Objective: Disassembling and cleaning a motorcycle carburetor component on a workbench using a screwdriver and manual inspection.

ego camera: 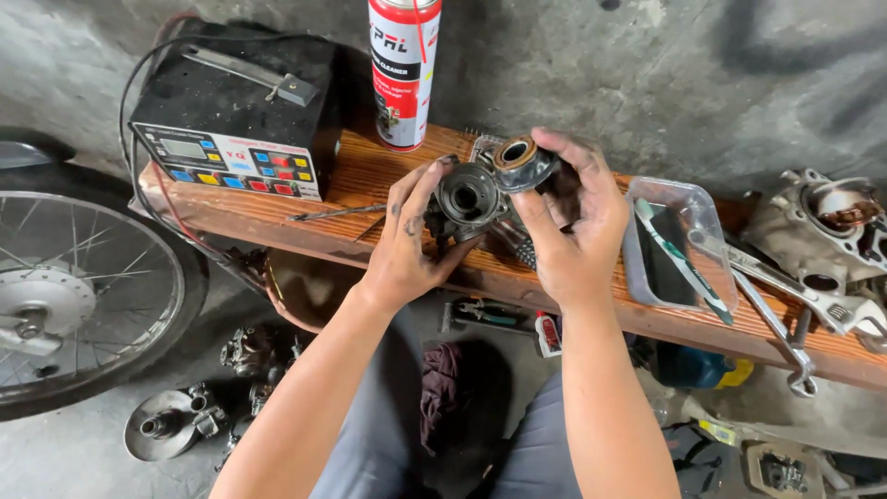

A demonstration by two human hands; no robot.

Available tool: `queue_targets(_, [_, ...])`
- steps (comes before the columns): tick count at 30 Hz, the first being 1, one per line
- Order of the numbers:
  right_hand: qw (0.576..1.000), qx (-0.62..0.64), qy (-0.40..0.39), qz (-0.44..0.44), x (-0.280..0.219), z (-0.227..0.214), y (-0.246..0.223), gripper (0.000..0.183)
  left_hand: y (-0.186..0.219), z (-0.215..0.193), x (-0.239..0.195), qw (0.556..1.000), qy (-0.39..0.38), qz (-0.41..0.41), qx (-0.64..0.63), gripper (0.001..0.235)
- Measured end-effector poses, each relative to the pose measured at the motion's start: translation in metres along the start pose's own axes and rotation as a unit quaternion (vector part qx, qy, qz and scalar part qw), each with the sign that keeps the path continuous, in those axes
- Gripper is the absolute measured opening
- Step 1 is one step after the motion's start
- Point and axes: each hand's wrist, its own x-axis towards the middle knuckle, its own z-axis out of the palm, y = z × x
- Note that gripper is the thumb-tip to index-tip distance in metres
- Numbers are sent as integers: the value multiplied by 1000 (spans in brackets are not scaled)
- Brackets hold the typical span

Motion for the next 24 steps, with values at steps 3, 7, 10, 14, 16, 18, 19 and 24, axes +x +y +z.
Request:
queue_targets(3, [1000, 11, 4, 8, -2, 10, 4, 37, -6, -3, -6, 1000, 9, 9, 5, 92])
queue_targets(7, [999, 29, 2, 14, -2, 20, 7, 37, -14, -10, -11, 1000, 19, 1, -1, 91])
queue_targets(10, [999, 27, 0, 19, -4, 24, 16, 36, -17, -10, -14, 1000, 27, 4, -2, 93])
queue_targets(14, [999, -27, -11, -29, -7, 27, 21, 32, -18, -11, -15, 1000, 23, 6, -2, 95])
queue_targets(16, [998, -52, -14, -37, -10, 28, 19, 31, -18, -12, -17, 1000, 19, 2, -1, 95])
queue_targets(18, [995, -80, -22, -55, -10, 28, 18, 27, -19, -11, -19, 1000, 17, 2, 7, 94])
queue_targets(19, [995, -80, -22, -54, -11, 27, 20, 27, -19, -10, -19, 1000, 17, 0, 7, 94])
queue_targets(24, [980, -155, -44, -117, -15, 22, 24, 22, -18, -8, -20, 1000, 4, -1, 5, 97])
